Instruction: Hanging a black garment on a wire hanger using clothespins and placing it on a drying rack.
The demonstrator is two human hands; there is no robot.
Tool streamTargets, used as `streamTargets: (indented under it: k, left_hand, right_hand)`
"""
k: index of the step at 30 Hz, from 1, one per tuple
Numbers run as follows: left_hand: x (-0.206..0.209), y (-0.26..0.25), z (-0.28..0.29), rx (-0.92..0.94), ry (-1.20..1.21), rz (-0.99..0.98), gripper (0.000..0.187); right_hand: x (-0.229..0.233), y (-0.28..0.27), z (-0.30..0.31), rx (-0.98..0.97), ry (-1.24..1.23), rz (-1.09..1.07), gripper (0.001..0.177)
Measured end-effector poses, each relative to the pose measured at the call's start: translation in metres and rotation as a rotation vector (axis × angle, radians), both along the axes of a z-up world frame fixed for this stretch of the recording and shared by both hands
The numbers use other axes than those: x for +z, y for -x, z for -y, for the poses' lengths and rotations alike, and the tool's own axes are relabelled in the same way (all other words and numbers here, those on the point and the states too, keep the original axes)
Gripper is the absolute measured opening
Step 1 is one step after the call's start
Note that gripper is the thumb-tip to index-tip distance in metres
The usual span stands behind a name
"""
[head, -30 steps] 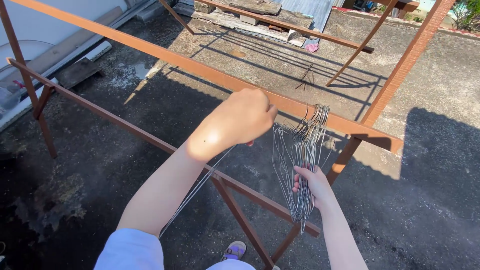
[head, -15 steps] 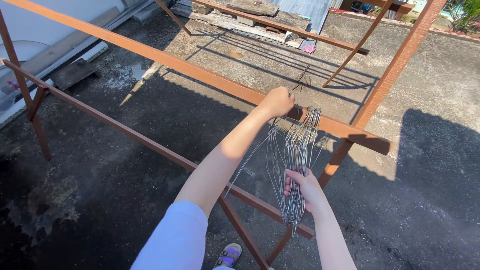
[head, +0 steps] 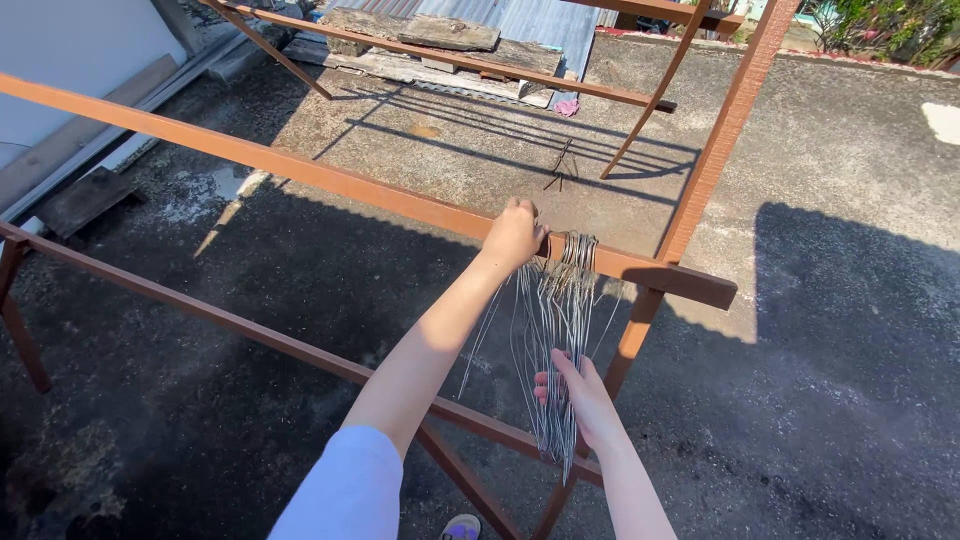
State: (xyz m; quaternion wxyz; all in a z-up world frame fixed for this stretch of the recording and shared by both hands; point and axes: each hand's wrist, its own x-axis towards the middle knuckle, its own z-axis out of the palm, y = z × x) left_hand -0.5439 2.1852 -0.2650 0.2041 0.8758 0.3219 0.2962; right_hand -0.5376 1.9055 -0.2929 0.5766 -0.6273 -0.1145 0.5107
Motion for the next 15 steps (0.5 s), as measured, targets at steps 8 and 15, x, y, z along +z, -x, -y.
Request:
streamTargets:
  k: [8,15]
  left_hand:
    - [0.020,0.037,0.027,-0.162,0.002,0.217,0.030]
    - [0.026,0.046,0.066,-0.327,-0.057,0.278,0.029]
  right_hand:
    - [-0.038,-0.015,-0.007,-0.156,0.021,0.016,0.050]
    - [-0.075,-0.012,0.000,-0.188,0.051,0.153,0.043]
